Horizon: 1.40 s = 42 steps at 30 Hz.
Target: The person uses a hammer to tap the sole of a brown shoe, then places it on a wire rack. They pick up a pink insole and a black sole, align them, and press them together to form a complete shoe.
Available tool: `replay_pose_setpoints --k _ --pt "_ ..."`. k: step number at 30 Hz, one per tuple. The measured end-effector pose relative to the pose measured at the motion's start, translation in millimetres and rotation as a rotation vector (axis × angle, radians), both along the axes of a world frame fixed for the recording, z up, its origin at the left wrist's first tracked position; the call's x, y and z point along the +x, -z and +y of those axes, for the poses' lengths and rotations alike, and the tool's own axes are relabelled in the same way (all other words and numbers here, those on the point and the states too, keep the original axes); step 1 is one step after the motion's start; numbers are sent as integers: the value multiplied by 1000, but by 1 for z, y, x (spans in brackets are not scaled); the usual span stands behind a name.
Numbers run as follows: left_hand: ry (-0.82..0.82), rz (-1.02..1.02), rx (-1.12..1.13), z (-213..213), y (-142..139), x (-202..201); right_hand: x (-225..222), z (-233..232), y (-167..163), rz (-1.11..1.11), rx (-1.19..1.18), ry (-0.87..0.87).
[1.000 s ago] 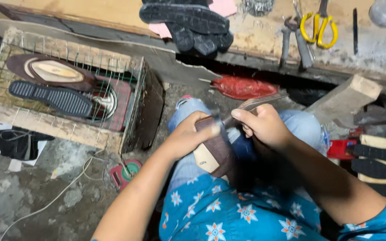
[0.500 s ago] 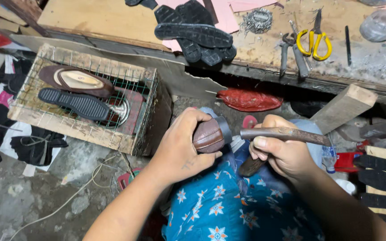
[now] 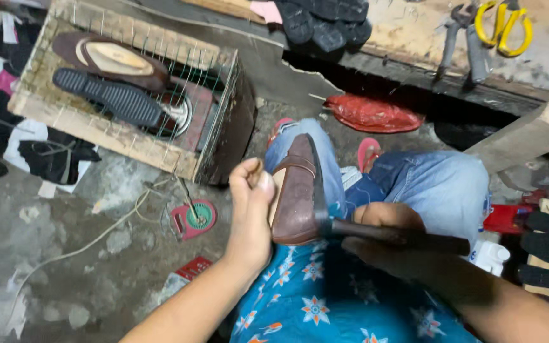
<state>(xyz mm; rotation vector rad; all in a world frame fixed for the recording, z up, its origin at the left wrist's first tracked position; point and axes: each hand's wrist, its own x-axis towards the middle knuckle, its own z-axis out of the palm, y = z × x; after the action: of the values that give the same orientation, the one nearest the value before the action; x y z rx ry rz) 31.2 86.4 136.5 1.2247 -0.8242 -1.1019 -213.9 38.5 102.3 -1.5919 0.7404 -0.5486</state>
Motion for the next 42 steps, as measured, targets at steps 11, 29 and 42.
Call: replay_pose_setpoints --k 11,29,42 --pt "-114 342 222 -45 121 -12 17 -3 55 84 119 148" --pt "-193 -636 164 -98 130 -3 36 -64 62 491 -19 191" --pt "-125 -639 216 -113 121 -8 38 -87 82 353 -113 257"
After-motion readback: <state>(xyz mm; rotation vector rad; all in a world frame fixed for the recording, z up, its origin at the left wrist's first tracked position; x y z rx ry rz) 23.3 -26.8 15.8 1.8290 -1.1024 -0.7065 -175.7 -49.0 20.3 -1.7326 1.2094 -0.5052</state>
